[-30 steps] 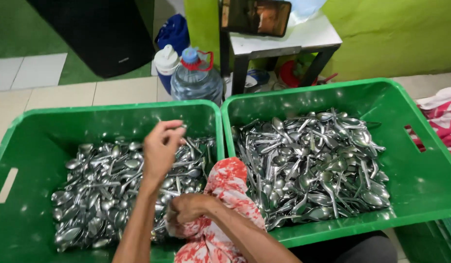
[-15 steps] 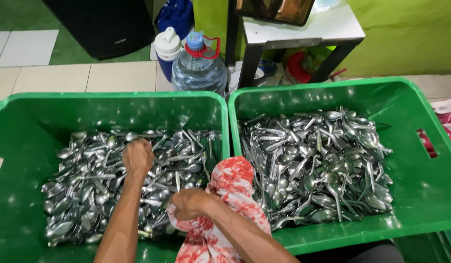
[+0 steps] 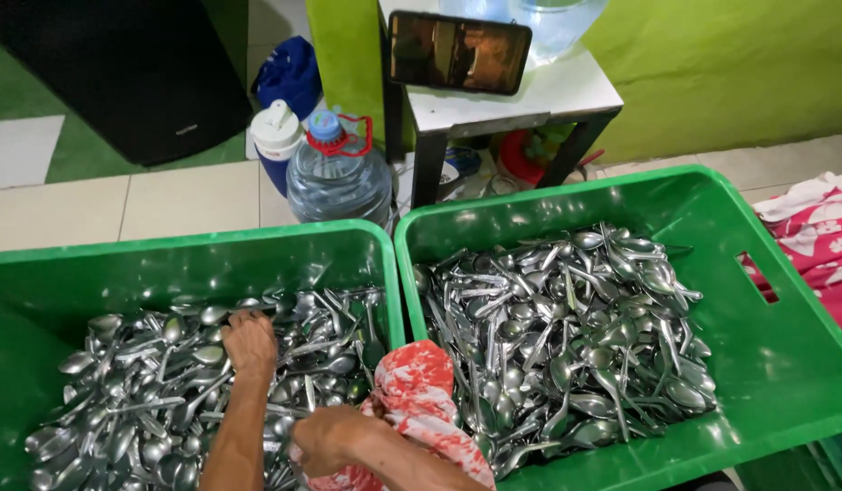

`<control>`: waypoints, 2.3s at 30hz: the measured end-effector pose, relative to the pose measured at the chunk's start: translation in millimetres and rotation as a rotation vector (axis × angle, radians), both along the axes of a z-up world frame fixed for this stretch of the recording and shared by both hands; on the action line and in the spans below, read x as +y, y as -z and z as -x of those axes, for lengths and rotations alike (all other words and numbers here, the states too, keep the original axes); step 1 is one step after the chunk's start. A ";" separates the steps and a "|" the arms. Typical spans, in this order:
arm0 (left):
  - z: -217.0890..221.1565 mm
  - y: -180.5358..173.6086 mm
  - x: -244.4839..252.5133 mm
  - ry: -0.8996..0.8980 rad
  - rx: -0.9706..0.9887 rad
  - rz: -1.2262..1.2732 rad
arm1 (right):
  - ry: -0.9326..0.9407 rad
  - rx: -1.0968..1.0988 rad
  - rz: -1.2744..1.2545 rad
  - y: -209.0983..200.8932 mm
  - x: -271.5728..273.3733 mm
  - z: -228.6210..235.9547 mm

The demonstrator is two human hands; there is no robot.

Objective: Wipe individual metal spoons and forks with a cloth to clean them.

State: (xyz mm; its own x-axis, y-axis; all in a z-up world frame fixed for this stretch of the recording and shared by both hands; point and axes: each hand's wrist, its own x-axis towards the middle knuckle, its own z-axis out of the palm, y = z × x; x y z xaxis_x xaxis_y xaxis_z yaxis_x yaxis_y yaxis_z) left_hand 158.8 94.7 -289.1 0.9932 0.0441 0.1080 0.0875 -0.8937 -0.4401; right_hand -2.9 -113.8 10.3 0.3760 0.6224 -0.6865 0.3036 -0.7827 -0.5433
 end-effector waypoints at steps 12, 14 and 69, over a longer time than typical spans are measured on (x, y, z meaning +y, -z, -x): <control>88.4 -184.9 -7.7 -0.155 0.113 1.054 | 0.622 0.016 -0.201 9.8 -11.0 -6.3; 127.8 -225.7 -27.3 -0.192 0.053 1.105 | 0.796 -0.076 -0.263 26.3 -12.4 -5.4; 202.6 -195.2 -53.5 -0.251 0.310 1.878 | 1.246 -0.472 -0.736 38.0 -15.7 -10.7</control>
State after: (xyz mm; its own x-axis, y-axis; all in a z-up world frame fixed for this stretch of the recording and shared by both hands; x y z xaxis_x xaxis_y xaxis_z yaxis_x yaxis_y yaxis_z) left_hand -43.9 41.2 -93.9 0.9187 0.0005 -0.3950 0.3905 -0.1502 0.9083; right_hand 7.8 -129.5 -27.6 0.9931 -0.1079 -0.0454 -0.0732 -0.2701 -0.9600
